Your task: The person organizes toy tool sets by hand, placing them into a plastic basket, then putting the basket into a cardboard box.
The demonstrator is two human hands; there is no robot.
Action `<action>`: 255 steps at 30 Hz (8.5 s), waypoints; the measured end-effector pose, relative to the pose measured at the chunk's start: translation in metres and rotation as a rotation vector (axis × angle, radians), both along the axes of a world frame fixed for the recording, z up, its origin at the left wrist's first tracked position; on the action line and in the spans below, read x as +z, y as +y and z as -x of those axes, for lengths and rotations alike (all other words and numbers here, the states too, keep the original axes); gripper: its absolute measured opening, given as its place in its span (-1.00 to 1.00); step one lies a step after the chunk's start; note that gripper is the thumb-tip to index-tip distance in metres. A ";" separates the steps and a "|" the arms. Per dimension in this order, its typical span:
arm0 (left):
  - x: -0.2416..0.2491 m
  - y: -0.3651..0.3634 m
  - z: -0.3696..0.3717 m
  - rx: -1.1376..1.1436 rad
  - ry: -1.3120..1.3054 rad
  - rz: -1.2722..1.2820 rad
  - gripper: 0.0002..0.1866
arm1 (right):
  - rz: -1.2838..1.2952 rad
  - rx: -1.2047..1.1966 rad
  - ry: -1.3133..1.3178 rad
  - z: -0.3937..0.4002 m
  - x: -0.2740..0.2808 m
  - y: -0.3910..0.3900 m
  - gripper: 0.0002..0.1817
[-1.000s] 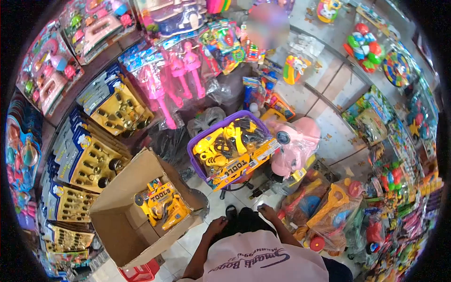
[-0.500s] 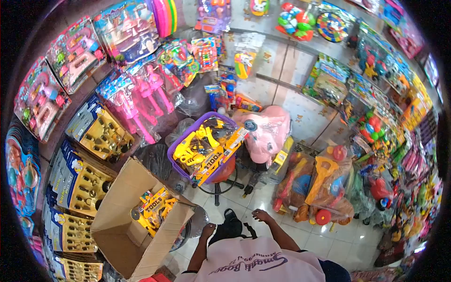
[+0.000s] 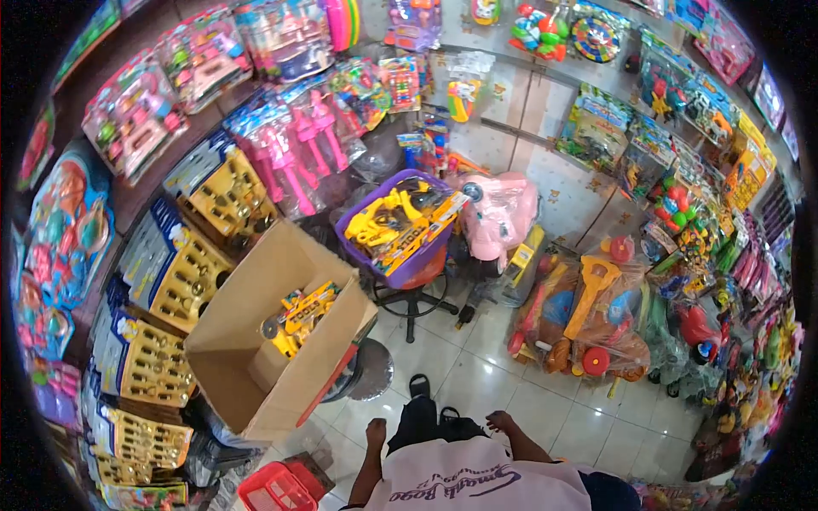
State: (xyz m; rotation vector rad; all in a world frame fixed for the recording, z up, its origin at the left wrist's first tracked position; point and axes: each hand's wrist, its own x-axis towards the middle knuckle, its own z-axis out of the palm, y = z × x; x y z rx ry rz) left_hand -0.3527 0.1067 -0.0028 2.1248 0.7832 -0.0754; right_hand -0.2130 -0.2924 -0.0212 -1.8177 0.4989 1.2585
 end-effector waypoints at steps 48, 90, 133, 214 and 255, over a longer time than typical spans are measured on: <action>0.344 0.366 -0.123 -0.489 -0.124 -0.191 -0.53 | -0.464 1.324 -1.031 -0.156 0.400 0.565 -0.47; 0.250 0.361 -0.125 0.151 -0.321 0.634 -0.67 | -0.430 1.646 -0.489 -0.223 0.298 0.630 -0.39; 0.391 0.353 -0.021 0.261 -0.913 0.823 -0.31 | -0.685 1.063 -1.692 -0.126 0.604 0.578 -0.64; 0.413 0.382 -0.088 0.452 -1.042 0.281 -0.70 | -0.041 1.785 -0.853 -0.235 0.308 0.601 -0.76; 0.402 0.305 -0.072 0.329 -1.099 1.048 -0.62 | -0.395 0.787 -2.144 -0.112 0.549 0.604 -0.78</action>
